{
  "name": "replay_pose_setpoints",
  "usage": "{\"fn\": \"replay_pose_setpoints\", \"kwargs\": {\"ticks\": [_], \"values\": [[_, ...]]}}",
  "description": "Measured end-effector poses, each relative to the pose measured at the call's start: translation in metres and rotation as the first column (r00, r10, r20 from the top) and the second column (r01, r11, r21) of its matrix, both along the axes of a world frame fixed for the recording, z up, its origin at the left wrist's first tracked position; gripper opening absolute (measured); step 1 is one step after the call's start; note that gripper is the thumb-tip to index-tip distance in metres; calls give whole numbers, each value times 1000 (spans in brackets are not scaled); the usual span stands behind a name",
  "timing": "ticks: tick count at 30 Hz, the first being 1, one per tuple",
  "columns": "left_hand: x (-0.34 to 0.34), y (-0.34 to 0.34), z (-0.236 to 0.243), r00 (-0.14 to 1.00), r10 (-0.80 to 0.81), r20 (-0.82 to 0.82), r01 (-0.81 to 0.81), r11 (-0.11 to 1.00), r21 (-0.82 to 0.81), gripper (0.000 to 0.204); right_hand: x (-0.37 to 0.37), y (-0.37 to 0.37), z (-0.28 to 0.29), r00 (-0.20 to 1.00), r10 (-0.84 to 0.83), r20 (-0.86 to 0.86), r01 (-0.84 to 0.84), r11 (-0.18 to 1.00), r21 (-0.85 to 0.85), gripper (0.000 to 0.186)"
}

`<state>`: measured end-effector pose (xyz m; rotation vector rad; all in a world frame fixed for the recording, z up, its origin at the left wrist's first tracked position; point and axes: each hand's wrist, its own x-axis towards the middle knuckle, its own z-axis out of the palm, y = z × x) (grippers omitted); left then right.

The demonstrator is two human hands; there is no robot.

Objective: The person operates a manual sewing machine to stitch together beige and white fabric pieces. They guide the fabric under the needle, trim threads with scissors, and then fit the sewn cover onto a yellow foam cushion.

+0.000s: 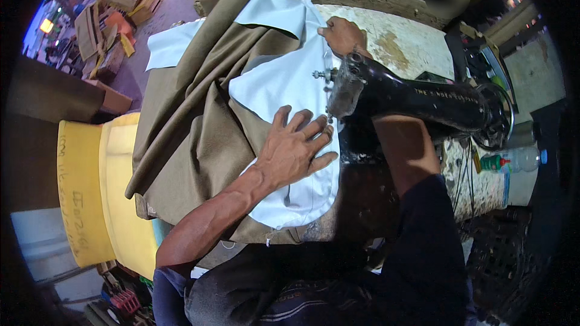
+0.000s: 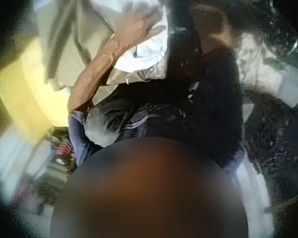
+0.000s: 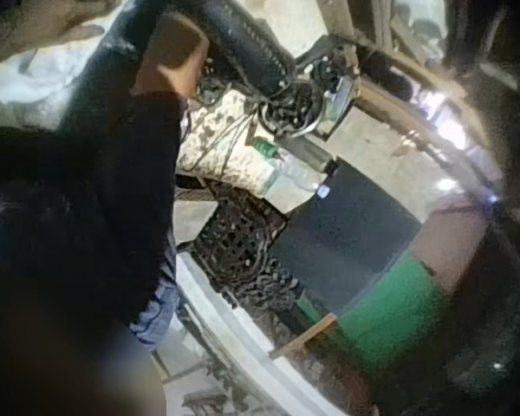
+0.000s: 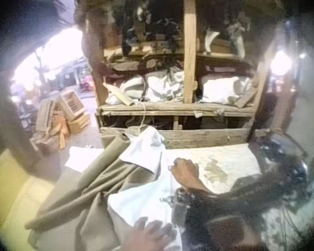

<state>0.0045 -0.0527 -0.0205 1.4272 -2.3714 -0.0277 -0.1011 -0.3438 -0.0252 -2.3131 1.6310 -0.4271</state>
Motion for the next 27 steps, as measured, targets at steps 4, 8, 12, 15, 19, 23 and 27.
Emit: {"fn": "replay_pose_setpoints", "kwargs": {"ticks": [4,8,12,15,19,23,27], "values": [[0,8,33,998,59,-1,-58,990,128,54,-15,9,-5,993,9,117,-2,998,-58,48],[-11,82,67,998,21,-63,-4,967,253,67,-68,36,0,901,363,235,-341,931,-131,45],[-13,116,65,999,20,34,-26,979,203,50,-121,119,11,910,401,108,-353,884,-305,38],[-9,115,63,998,60,-23,-54,977,204,43,-148,185,33,931,209,300,-262,954,148,40],[-14,105,73,994,37,-102,-23,991,133,32,-161,253,49,781,488,389,-516,856,-38,45],[-20,99,78,984,58,-169,-44,995,85,23,-156,274,31,711,607,355,-561,794,-234,48],[-18,98,77,987,49,-151,-22,983,180,15,-152,279,8,730,636,251,-538,761,-362,42]]}}
